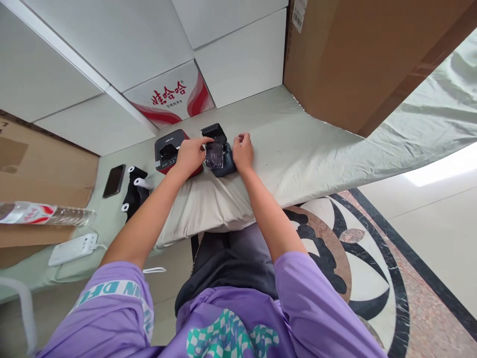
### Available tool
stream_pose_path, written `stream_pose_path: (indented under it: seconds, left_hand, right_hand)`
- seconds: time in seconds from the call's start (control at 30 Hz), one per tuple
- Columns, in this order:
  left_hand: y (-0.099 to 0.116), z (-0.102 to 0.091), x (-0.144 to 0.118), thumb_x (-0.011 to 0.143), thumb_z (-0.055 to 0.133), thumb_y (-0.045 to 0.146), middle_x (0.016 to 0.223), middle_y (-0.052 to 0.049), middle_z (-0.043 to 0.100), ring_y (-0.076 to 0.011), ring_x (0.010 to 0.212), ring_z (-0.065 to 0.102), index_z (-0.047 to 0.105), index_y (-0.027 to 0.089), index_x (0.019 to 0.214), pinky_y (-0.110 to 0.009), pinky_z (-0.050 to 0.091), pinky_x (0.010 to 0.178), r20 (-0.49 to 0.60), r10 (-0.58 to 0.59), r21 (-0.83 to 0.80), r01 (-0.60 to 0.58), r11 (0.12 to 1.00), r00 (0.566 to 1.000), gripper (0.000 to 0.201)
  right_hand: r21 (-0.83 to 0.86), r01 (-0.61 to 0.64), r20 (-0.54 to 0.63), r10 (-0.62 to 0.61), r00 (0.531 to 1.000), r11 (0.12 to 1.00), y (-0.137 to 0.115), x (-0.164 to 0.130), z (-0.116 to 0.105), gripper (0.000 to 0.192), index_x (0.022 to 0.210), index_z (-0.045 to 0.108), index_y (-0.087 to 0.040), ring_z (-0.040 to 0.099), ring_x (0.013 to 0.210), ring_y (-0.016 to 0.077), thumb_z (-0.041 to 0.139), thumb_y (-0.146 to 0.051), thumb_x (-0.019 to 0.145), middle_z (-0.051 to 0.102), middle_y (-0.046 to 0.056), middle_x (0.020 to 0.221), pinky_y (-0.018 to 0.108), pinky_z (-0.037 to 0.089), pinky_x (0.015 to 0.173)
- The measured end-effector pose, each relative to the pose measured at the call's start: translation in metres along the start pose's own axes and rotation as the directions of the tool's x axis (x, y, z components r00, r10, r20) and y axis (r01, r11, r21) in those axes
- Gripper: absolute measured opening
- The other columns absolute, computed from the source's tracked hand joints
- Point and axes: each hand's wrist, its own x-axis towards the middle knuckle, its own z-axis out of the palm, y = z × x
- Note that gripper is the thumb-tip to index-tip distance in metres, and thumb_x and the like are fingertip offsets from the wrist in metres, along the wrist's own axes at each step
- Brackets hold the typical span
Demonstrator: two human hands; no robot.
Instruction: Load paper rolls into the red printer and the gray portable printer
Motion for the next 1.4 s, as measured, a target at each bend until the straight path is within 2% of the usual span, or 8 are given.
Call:
stream_pose_path:
  seconds: [0.27, 0.47, 0.6, 0.77, 0.9, 1.07, 1.23, 1.4]
  left_hand:
    - [0.016, 0.004, 0.001, 0.097, 0.051, 0.016, 0.125, -0.014, 0.079, -0.0366, 0.121, 0.069, 0.076, 0.027, 0.135, -0.052, 0.041, 0.105, 0.074, -0.002, 0.169, -0.011, 0.986, 0.997, 0.047]
    - [0.023, 0.012, 0.005, 0.099, 0.051, 0.018, 0.132, -0.013, 0.073, -0.0343, 0.129, 0.064, 0.081, 0.025, 0.126, -0.048, 0.045, 0.104, -0.003, -0.026, 0.201, 0.026, 0.979, 1.0, 0.042]
    - [0.025, 0.016, 0.004, 0.099, 0.05, 0.017, 0.129, -0.012, 0.074, -0.0324, 0.122, 0.068, 0.079, 0.024, 0.131, -0.042, 0.05, 0.099, -0.038, -0.07, 0.157, 0.076, 0.985, 0.997, 0.044]
    - [0.03, 0.02, 0.0, 0.097, 0.047, 0.011, 0.131, -0.011, 0.075, -0.0302, 0.117, 0.071, 0.079, 0.023, 0.129, -0.039, 0.052, 0.095, -0.056, -0.153, 0.117, 0.159, 0.98, 0.987, 0.047]
    - [0.031, 0.024, 0.0, 0.091, 0.051, 0.005, 0.13, -0.014, 0.074, -0.0319, 0.121, 0.068, 0.078, 0.02, 0.129, -0.042, 0.05, 0.101, 0.018, -0.118, 0.173, 0.113, 0.978, 0.993, 0.05]
    - [0.027, 0.03, 0.006, 0.095, 0.052, 0.012, 0.128, -0.015, 0.074, -0.0327, 0.124, 0.064, 0.081, 0.019, 0.122, -0.044, 0.048, 0.105, 0.008, -0.117, 0.131, 0.115, 0.985, 0.993, 0.041]
    - [0.026, 0.021, 0.016, 0.098, 0.062, 0.033, 0.12, -0.015, 0.079, -0.0365, 0.126, 0.064, 0.084, 0.021, 0.119, -0.047, 0.049, 0.106, 0.139, -0.189, 0.089, 0.177, 0.98, 0.972, 0.032]
    - [0.03, 0.004, 0.008, 0.103, 0.05, 0.032, 0.13, -0.011, 0.078, -0.0291, 0.125, 0.069, 0.081, 0.02, 0.127, -0.039, 0.049, 0.11, 0.051, -0.049, -0.064, 0.052, 0.997, 0.997, 0.041]
  right_hand:
    - [0.031, -0.017, 0.007, 0.017, 1.0, 0.999, -0.005, -0.002, -0.001, 0.026, 0.111, 0.054, -0.025, 0.068, 0.106, 0.0211, 0.049, -0.05, 0.103, 0.064, 0.006, 0.108, 0.038, 0.056, 0.097]
    - [-0.009, -0.03, 0.003, 0.03, 1.0, 0.999, -0.014, -0.005, -0.003, 0.022, 0.107, 0.052, -0.024, 0.067, 0.106, 0.0217, 0.05, -0.045, 0.102, 0.065, 0.006, 0.106, 0.039, 0.052, 0.104]
    - [-0.037, -0.048, -0.03, 0.047, 0.998, 0.998, -0.019, -0.007, -0.004, 0.013, 0.104, 0.052, -0.024, 0.065, 0.107, 0.0223, 0.054, -0.036, 0.099, 0.066, 0.006, 0.105, 0.043, 0.049, 0.11]
    - [0.036, -0.032, -0.002, 0.032, 0.999, 0.999, -0.015, -0.006, -0.002, 0.021, 0.105, 0.052, -0.024, 0.066, 0.108, 0.0214, 0.052, -0.044, 0.102, 0.065, 0.006, 0.105, 0.039, 0.053, 0.105]
    - [0.054, 0.001, 0.017, -0.001, 1.0, 0.999, -0.014, -0.006, -0.002, 0.031, 0.106, 0.053, -0.024, 0.067, 0.111, 0.0219, 0.051, -0.054, 0.102, 0.065, 0.006, 0.105, 0.038, 0.056, 0.103]
    - [0.085, -0.037, 0.034, 0.034, 0.999, 0.996, -0.017, -0.007, -0.003, 0.033, 0.106, 0.053, -0.024, 0.067, 0.115, 0.0234, 0.052, -0.057, 0.102, 0.065, 0.008, 0.108, 0.042, 0.057, 0.103]
    - [0.073, -0.029, 0.027, 0.028, 0.999, 0.997, -0.011, -0.004, -0.001, 0.033, 0.107, 0.052, -0.024, 0.067, 0.116, 0.0238, 0.051, -0.057, 0.102, 0.065, 0.008, 0.109, 0.043, 0.057, 0.104]
    - [0.02, -0.032, 0.013, 0.032, 0.999, 0.999, -0.008, -0.002, 0.0, 0.029, 0.106, 0.051, -0.025, 0.068, 0.108, 0.0228, 0.049, -0.053, 0.102, 0.064, 0.006, 0.107, 0.043, 0.057, 0.102]
